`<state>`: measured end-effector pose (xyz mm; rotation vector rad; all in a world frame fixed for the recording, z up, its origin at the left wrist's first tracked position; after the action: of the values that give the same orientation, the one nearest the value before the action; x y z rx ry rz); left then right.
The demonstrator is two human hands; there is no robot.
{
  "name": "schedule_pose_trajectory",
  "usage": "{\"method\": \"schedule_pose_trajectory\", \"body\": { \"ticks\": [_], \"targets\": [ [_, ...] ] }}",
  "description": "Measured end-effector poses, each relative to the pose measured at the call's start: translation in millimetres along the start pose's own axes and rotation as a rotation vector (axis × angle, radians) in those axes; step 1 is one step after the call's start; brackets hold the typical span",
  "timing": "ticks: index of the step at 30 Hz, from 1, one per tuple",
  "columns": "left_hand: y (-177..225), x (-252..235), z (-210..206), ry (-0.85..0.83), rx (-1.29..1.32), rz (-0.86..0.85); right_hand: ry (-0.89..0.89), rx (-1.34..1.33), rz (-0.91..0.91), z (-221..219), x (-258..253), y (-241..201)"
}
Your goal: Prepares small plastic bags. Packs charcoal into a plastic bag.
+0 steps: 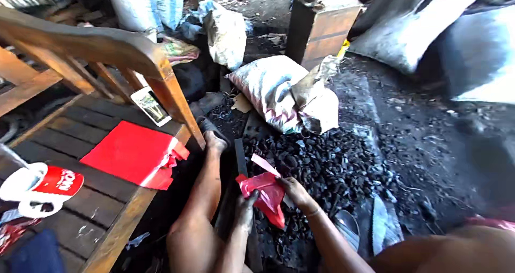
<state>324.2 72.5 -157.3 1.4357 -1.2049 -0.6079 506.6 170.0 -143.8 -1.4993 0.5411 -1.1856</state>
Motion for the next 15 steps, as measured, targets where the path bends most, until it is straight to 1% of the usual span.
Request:
{"method": "schedule_pose_trajectory", "body": {
  "ticks": [1, 2, 3, 4, 5, 6, 7, 8, 9, 10, 12, 15],
  "targets": [
    [1, -3, 7, 0.029, 0.009, -0.031, 0.055, -0.044, 0.003, 6, -4, 8],
    [3, -6, 12, 0.044, 0.012, -0.057, 0.164, -0.101, 0.010, 18, -6, 17],
    [6, -7, 17, 0.039, -0.009, -0.077, 0.322, -0.149, 0.026, 33, -5, 21],
    [10, -8, 20, 0.017, -0.053, -0.093, 0.486, -0.157, 0.067, 48, -2, 19],
    [13, -8, 22, -0.012, -0.119, -0.102, 0.574, -0.130, 0.143, 61, 3, 7],
    [14, -8, 24, -0.044, -0.182, -0.106, 0.569, -0.095, 0.247, 65, 7, -11],
    [14, -8, 24, -0.077, -0.237, -0.103, 0.477, -0.073, 0.368, 60, 10, -33],
    [15, -5, 21, -0.106, -0.274, -0.092, 0.317, -0.047, 0.476, 48, 12, -53],
    [17, -2, 16, -0.128, -0.268, -0.072, 0.137, 0.007, 0.542, 32, 13, -68],
    [19, 0, 11, -0.154, -0.252, -0.049, -0.029, 0.078, 0.569, 13, 12, -78],
    [24, 3, 5, -0.210, -0.194, -0.034, -0.284, 0.161, 0.545, -19, 7, -72],
    [23, 4, 8, -0.288, -0.108, -0.005, -0.606, -0.019, 0.408, -38, 11, -42]
  ]
}}
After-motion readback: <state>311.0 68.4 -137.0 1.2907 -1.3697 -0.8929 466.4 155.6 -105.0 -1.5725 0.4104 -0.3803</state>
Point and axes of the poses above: each hand's wrist, its own x-axis away from the middle knuckle, its own z-axis out of the back of the hand, y = z × x, the point moved 7 cm from there along -x, towards the middle knuckle, and after that the axes turned 2 degrees about -y, right-handed, at the moved point
